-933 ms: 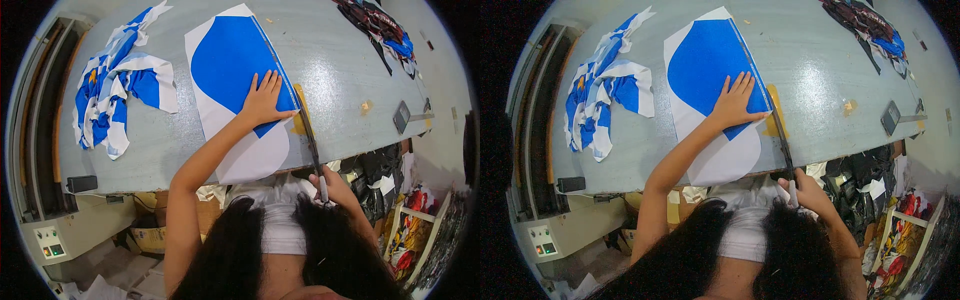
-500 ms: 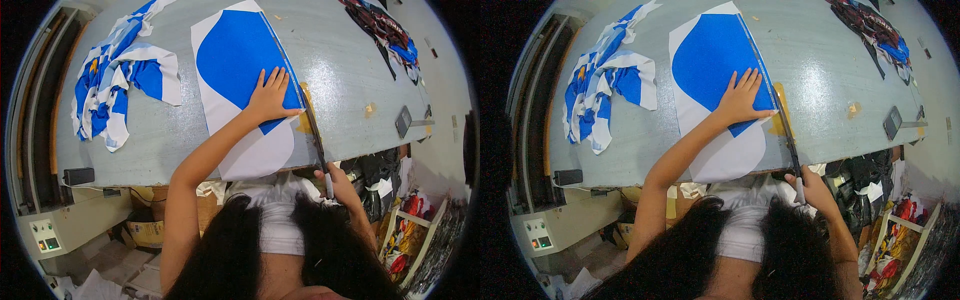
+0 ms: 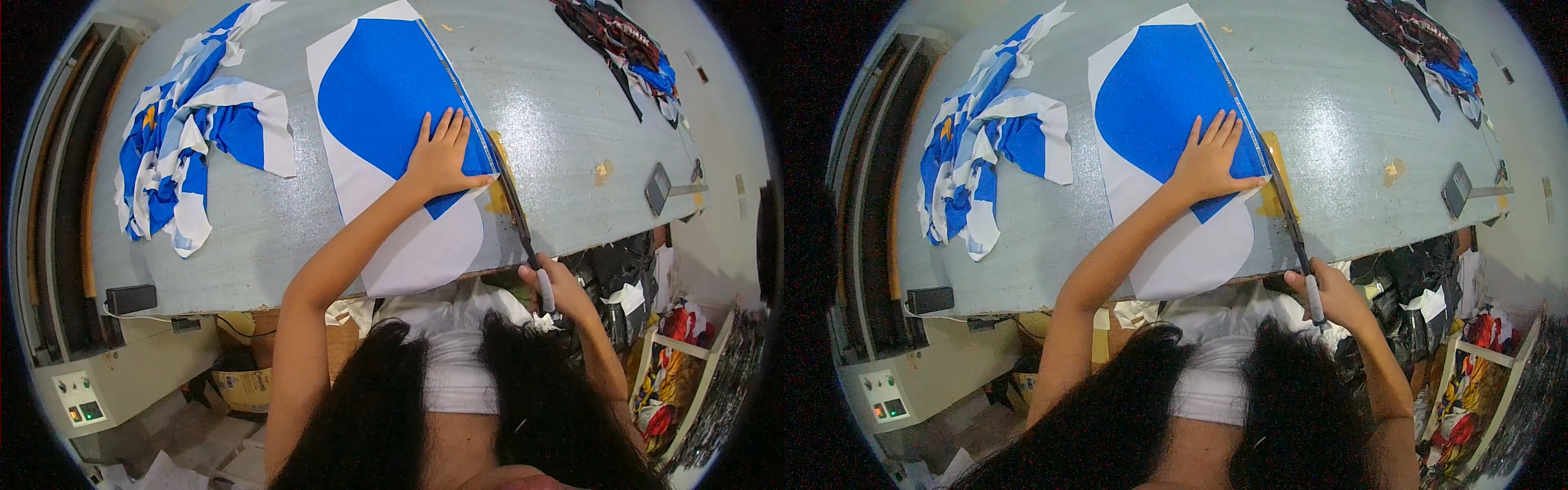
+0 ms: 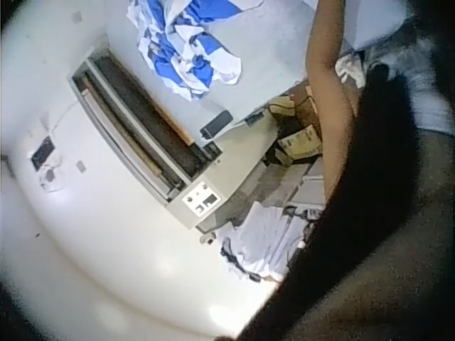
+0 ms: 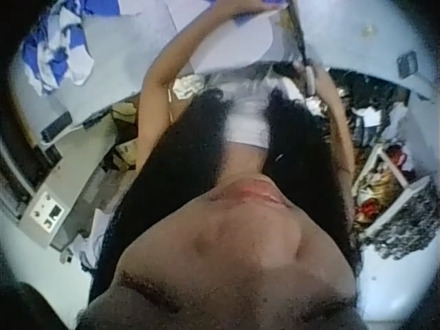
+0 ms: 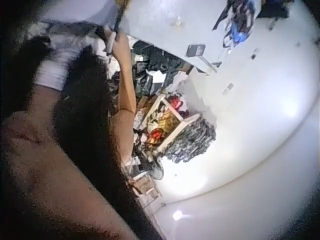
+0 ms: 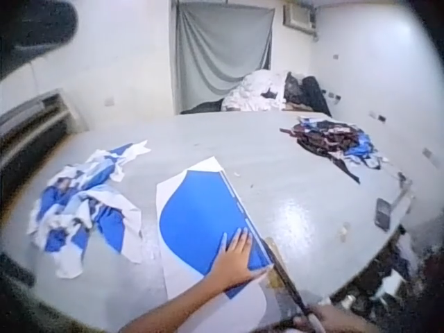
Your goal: The person is using large scissors to cut jersey fabric according to pre-printed patterns and templates, then organizing the pieces.
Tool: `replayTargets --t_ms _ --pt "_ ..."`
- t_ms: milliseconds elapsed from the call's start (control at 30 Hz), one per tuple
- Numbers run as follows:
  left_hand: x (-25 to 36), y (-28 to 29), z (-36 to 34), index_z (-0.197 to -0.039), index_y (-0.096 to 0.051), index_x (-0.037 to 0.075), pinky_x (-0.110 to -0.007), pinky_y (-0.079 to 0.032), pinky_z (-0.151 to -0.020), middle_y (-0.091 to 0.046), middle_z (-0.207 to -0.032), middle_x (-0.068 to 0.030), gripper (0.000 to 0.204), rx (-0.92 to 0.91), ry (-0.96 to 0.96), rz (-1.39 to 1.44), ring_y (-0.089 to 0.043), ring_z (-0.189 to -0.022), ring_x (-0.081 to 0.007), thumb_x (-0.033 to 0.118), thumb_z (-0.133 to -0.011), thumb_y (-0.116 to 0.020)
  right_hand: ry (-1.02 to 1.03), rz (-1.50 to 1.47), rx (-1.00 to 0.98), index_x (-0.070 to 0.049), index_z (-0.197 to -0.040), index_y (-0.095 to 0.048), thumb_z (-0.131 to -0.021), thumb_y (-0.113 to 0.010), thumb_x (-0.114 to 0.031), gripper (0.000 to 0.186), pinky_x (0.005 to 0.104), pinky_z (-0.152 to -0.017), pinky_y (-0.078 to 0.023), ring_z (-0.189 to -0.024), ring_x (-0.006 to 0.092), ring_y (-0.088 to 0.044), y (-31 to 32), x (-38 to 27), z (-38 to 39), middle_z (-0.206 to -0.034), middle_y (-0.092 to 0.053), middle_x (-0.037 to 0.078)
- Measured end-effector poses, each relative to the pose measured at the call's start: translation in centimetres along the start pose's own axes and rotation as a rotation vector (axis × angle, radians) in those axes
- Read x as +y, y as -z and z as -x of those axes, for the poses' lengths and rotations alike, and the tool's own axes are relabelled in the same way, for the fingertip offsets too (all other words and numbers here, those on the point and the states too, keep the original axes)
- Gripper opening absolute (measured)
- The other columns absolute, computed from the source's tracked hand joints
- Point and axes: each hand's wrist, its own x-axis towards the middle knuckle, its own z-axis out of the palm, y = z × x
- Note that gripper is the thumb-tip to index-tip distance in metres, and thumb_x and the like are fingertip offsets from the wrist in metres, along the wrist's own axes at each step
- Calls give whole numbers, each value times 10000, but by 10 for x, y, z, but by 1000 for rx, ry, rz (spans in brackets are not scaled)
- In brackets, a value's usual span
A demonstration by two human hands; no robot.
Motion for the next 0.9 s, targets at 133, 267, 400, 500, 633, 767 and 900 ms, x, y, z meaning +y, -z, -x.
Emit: replayTargets --t_ms 133,267,400,500,633,767,900 --pt "0 1 0 -1294 -324 -65 -522 -78 -1041 -286 -1369 -225 998 0 0 -3 -200 -1311 -316 705 -678 -476 7 1 29 46 -858 -477 -835 -540 -458 508 249 -405 -428 -440 134 -537 -1 -3 -4 -577 -507 60" --pt "-1 -1 2 -1294 -325 -65 -515 -77 -1044 -291 -1365 -227 1003 9 0 -3 -202 -1311 -316 709 -674 -474 27 -24 26 28 -823 -473 -832 -548 -458 492 249 -394 -407 -426 125 -520 -1 -4 -11 -546 -485 49" --pt "0 -1 2 -1287 -337 -65 -513 -77 -1046 -305 -1357 -229 1006 13 2 -7 -213 -1307 -316 719 -670 -468 29 -56 54 14 -799 -467 -830 -552 -455 478 247 -386 -395 -418 126 -516 -3 -8 -11 -521 -474 46" --pt "-1 -1 1 -1282 -346 -65 -514 -80 -1045 -311 -1354 -229 1003 38 -5 -4 -219 -1305 -314 719 -668 -470 42 -50 47 14 -806 -468 -833 -546 -457 479 242 -382 -389 -411 125 -514 -4 -4 -14 -509 -468 42" --pt "0 0 0 -1278 -354 -63 -514 -86 -1045 -312 -1353 -228 1000 48 -6 -3 -222 -1304 -313 719 -665 -474 37 -99 50 15 -805 -469 -837 -543 -452 475 239 -380 -387 -402 121 -506 -8 -5 -12 -502 -463 39" --pt "-1 -1 1 -1283 -348 -60 -516 -91 -1043 -309 -1355 -227 998 33 3 -5 -221 -1304 -313 713 -665 -480 8 -122 46 17 -804 -473 -842 -547 -428 453 239 -380 -391 -399 114 -501 -13 -8 -10 -507 -458 29" --pt "-1 -1 1 -1289 -336 -58 -520 -94 -1041 -305 -1357 -227 1002 25 0 -13 -222 -1304 -314 712 -665 -480 -9 -79 73 25 -825 -473 -845 -548 -411 443 239 -382 -399 -403 112 -501 -16 -11 -9 -510 -451 18"
